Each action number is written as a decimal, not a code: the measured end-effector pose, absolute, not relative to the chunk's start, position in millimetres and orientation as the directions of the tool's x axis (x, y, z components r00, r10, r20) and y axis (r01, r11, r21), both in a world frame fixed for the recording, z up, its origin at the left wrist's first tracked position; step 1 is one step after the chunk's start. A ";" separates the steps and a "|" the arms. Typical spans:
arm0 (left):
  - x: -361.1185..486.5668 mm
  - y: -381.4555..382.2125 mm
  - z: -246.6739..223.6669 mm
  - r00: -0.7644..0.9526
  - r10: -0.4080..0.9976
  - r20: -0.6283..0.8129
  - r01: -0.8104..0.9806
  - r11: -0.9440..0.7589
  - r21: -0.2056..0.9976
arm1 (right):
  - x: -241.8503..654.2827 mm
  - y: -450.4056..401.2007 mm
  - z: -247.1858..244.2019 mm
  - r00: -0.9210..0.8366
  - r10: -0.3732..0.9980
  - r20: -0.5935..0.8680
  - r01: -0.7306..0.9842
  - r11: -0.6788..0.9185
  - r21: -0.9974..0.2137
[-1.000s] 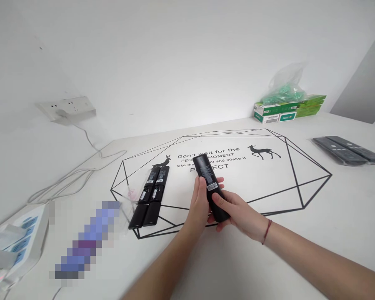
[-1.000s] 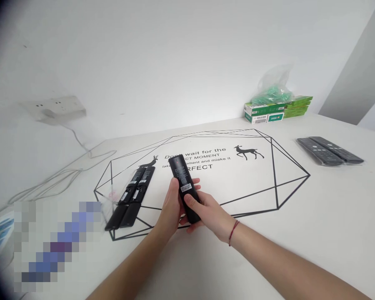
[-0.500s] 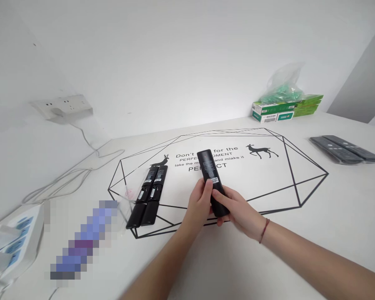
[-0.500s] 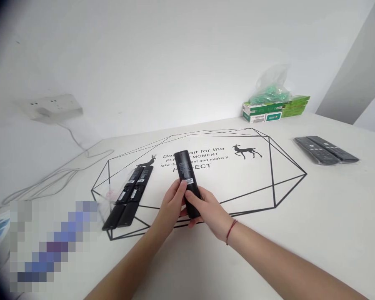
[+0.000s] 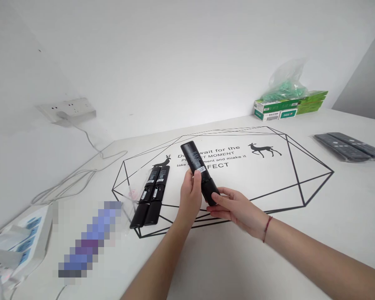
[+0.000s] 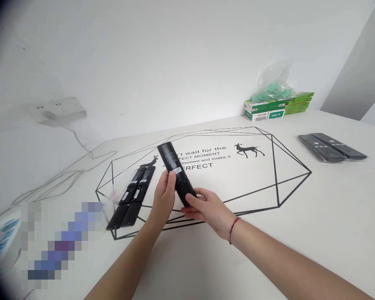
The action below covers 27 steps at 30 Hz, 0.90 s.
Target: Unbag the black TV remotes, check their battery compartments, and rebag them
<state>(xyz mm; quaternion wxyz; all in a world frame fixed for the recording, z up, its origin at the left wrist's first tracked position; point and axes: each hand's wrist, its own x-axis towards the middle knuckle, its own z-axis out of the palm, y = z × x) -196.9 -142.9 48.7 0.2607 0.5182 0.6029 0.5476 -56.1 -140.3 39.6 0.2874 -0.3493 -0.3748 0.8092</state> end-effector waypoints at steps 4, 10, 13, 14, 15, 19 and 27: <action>-215.2 -132.5 49.0 -0.416 0.882 0.220 0.379 -0.052 0.924 | -55.8 -141.5 39.8 -0.604 0.722 -0.337 -0.188 -0.540 -0.820; -249.8 -118.4 38.3 -0.397 0.909 0.125 0.692 0.207 0.691 | -55.5 -141.9 39.5 -0.606 0.711 -0.355 -0.161 -0.547 -0.821; -255.1 -115.6 34.1 -0.360 0.922 0.145 0.835 0.250 0.490 | -55.3 -141.8 39.3 -0.611 0.707 -0.357 -0.153 -0.548 -0.823; -255.0 -115.7 33.5 -0.365 0.918 0.153 0.862 0.271 0.430 | -55.3 -141.8 39.0 -0.612 0.706 -0.356 -0.153 -0.547 -0.823; -254.4 -116.4 33.2 -0.371 0.914 0.165 0.883 0.292 0.368 | -55.2 -141.7 38.6 -0.614 0.706 -0.355 -0.153 -0.547 -0.823; -248.7 -122.3 33.7 -0.378 0.898 0.226 0.926 0.360 0.118 | -55.0 -141.8 37.2 -0.616 0.705 -0.351 -0.152 -0.544 -0.825; -242.6 -123.4 38.1 -0.357 0.916 0.183 0.931 0.364 -0.005 | -57.9 -143.3 40.7 -0.604 0.711 -0.360 -0.073 -0.499 -0.864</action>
